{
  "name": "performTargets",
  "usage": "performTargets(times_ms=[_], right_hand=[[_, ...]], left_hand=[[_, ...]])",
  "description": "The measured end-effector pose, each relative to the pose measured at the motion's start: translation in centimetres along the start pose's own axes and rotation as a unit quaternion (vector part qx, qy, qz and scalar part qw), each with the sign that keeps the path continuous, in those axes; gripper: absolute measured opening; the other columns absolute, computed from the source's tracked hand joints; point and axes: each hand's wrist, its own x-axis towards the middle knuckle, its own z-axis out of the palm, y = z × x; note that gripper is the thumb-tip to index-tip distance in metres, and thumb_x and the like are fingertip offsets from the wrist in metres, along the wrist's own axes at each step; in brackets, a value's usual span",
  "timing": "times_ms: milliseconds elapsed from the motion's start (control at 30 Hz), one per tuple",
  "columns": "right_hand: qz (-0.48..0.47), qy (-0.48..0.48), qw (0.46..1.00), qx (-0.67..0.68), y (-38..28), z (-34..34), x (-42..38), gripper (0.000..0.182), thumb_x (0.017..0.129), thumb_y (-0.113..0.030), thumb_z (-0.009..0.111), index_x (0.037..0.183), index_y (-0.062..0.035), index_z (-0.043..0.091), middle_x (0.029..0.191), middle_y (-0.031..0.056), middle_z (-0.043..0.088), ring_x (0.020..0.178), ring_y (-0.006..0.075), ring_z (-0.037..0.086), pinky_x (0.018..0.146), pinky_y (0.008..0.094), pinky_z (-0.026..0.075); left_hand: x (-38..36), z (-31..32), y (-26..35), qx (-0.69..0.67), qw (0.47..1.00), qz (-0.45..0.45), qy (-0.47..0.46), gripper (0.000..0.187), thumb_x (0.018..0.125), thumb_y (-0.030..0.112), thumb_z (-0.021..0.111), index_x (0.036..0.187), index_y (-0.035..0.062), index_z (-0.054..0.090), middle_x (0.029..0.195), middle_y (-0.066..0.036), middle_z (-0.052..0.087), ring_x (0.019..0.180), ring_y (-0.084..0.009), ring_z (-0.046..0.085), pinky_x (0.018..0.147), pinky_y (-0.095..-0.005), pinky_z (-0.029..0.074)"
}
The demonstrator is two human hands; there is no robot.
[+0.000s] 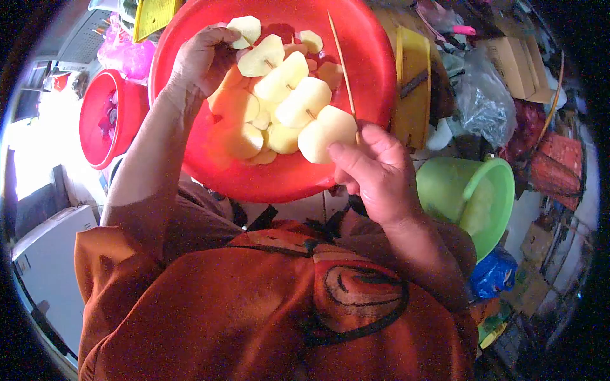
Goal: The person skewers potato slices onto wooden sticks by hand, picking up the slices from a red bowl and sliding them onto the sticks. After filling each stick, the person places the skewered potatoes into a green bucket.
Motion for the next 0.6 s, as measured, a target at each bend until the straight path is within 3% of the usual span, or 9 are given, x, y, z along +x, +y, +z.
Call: performTargets(times_ms=[333, 600], right_hand=[[-0.007, -0.024, 0.999, -0.046, 0.2, 2.0, -0.1, 0.025, 0.084, -0.018, 0.061, 0.103, -0.0033, 0.059, 0.076, -0.0009, 0.062, 0.051, 0.001, 0.047, 0.042, 0.0151, 0.035], [-0.007, -0.027, 0.999, -0.041, 0.5, 2.8, 0.0, 0.024, 0.083, -0.018, 0.061, 0.103, -0.0038, 0.059, 0.071, -0.0026, 0.059, 0.05, 0.0005, 0.044, 0.042, 0.0148, 0.033]], left_hand=[[-1.4, -3.1, 0.9, -0.087, 0.996, 0.013, 0.007, 0.017, 0.08, 0.003, 0.049, 0.094, -0.004, 0.055, 0.09, -0.014, 0.06, 0.08, -0.0245, 0.06, 0.077, -0.035, 0.052], [-2.9, -3.9, 1.5, -0.031, 0.995, 0.078, 0.057, 0.008, 0.079, -0.001, 0.049, 0.084, -0.0019, 0.055, 0.084, -0.012, 0.058, 0.077, -0.0253, 0.06, 0.074, -0.0344, 0.054]])
